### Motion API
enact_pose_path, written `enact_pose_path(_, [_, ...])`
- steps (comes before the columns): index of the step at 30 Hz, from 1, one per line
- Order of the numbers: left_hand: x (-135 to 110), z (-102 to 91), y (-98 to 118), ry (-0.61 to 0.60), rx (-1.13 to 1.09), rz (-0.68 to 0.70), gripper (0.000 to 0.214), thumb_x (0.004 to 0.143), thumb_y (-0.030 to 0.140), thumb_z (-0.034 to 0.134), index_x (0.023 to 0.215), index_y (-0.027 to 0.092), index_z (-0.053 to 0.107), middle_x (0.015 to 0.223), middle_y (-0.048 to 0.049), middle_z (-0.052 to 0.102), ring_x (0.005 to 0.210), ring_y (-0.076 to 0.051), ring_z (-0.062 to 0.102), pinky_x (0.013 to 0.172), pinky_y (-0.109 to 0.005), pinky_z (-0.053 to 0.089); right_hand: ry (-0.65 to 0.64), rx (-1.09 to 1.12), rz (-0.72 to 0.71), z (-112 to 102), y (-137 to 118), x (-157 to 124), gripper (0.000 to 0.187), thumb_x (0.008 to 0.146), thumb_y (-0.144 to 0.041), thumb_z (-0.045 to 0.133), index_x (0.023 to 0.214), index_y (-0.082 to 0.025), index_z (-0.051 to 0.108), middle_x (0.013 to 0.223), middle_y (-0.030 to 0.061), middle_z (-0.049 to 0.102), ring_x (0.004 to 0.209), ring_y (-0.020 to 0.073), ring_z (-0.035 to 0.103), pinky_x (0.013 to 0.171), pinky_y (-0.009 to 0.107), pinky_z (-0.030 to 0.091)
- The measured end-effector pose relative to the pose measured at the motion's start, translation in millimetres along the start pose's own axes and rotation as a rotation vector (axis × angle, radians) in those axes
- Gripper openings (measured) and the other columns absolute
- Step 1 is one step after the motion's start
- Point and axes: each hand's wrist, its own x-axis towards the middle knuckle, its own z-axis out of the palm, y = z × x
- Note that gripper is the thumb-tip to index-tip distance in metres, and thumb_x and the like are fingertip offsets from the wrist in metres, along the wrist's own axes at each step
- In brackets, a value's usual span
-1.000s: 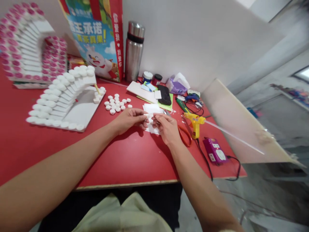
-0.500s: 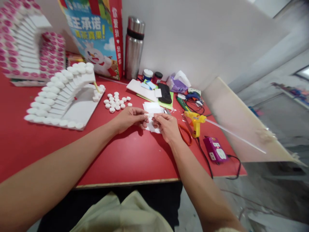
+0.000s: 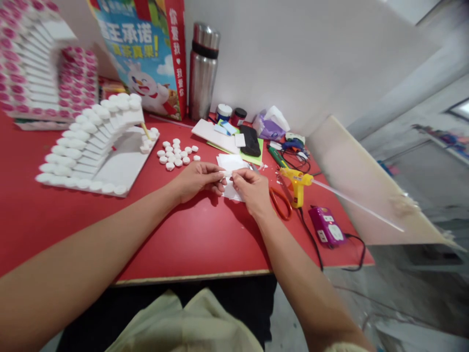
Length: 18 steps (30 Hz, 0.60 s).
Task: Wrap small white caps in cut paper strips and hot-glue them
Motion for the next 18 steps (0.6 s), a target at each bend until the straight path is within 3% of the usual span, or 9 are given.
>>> enact_pose_path(10, [1, 9.4, -2, 0.113, -0.025, 0.033, 0.036, 0.074, 0.035, 0.093, 0.084, 0.007, 0.073, 0.067, -0.0065, 0.073, 0.055, -0.014, 0.069, 0.058, -0.025, 0.062, -0.01, -0.125, -0.165, -2, -2, -2, 0.016, 0.081, -0.035, 0.071, 0.076, -0.022, 0.077, 0.075, 0.0006, 0.07, 0.063, 0.0143, 0.059, 0.063, 0.029, 0.047])
enact_pose_path(18, [-1, 15.9, 1, 0.185, 0.033, 0.057, 0.048, 0.065, 0.046, 0.098, 0.08, 0.008, 0.072, 0.066, -0.0058, 0.072, 0.054, -0.014, 0.067, 0.052, -0.026, 0.061, -0.051, -0.135, -0.226, -1, -11, -6, 0.019, 0.087, -0.033, 0.066, 0.073, -0.023, 0.076, 0.077, 0.0016, 0.07, 0.073, 0.0173, 0.062, 0.076, 0.034, 0.051])
